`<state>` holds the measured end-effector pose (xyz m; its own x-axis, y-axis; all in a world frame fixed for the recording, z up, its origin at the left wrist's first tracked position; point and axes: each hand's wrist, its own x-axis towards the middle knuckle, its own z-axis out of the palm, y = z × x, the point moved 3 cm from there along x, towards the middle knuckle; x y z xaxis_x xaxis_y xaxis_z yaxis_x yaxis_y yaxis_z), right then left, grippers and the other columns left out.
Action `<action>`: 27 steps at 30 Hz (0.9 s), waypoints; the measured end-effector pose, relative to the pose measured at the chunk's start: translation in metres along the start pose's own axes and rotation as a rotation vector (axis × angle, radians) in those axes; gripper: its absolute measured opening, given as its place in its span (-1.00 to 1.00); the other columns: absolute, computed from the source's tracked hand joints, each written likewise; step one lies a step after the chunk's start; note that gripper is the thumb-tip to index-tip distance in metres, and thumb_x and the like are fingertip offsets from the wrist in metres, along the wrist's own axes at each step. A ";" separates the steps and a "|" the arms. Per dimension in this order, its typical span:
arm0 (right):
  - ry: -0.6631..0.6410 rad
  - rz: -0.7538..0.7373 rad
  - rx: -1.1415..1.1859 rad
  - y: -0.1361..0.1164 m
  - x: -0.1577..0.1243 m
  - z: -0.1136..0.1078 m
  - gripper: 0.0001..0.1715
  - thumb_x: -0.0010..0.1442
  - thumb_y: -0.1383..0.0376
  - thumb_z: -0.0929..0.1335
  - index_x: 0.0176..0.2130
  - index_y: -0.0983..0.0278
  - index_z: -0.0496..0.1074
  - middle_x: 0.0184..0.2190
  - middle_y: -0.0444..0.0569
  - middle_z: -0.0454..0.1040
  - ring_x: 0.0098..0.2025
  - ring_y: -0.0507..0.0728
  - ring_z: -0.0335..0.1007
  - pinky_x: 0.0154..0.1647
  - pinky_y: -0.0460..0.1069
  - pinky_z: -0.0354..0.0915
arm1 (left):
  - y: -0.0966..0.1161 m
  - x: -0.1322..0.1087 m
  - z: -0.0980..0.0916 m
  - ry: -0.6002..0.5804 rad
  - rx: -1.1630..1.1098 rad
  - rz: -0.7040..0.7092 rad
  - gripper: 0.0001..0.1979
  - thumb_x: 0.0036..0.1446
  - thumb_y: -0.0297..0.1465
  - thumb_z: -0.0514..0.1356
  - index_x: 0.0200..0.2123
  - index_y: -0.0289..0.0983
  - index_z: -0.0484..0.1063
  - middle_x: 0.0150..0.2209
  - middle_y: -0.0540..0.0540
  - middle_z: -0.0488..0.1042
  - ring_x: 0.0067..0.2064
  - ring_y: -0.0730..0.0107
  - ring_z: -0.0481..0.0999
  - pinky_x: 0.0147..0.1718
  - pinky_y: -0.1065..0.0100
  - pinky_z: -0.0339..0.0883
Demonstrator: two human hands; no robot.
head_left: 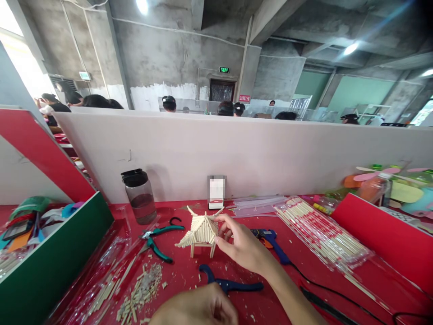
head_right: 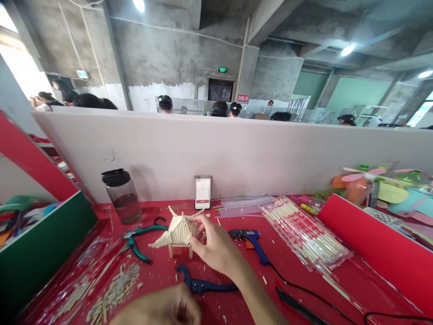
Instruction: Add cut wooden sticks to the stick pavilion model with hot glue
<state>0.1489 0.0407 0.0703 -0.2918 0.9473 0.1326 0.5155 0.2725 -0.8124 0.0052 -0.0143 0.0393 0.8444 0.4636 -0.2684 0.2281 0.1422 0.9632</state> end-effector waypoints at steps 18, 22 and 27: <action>0.039 0.024 -0.050 0.008 0.002 0.004 -0.64 0.30 0.26 0.34 0.08 0.16 0.27 -0.30 -0.10 0.52 -0.30 0.10 0.47 -0.24 -0.01 0.32 | -0.028 0.022 -0.034 0.937 -0.525 0.130 -0.46 -0.20 0.01 0.44 -0.32 -0.30 0.47 -0.76 0.22 0.14 -0.73 0.64 0.04 -0.74 0.56 -0.10; 0.038 0.046 -0.026 0.011 0.002 0.006 -0.62 0.30 0.26 0.34 0.10 0.18 0.26 -0.28 -0.08 0.54 -0.27 0.12 0.49 -0.21 0.01 0.33 | -0.029 0.022 -0.035 0.955 -0.563 0.153 -0.46 -0.22 -0.02 0.46 -0.31 -0.30 0.46 -0.73 0.21 0.20 -0.73 0.66 0.03 -0.75 0.56 -0.08; 0.028 0.067 0.072 0.014 0.004 0.009 -0.64 0.28 0.27 0.34 0.06 0.17 0.26 -0.25 -0.09 0.55 -0.26 0.10 0.50 -0.20 0.00 0.34 | -0.030 0.023 -0.037 0.963 -0.565 0.151 -0.44 -0.25 -0.02 0.47 -0.30 -0.31 0.47 -0.70 0.20 0.23 -0.73 0.68 0.02 -0.76 0.56 -0.11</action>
<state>0.1478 0.0463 0.0547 -0.2351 0.9676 0.0918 0.4734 0.1965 -0.8587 -0.0004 0.0240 0.0034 0.0630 0.9567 -0.2841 -0.3035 0.2896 0.9078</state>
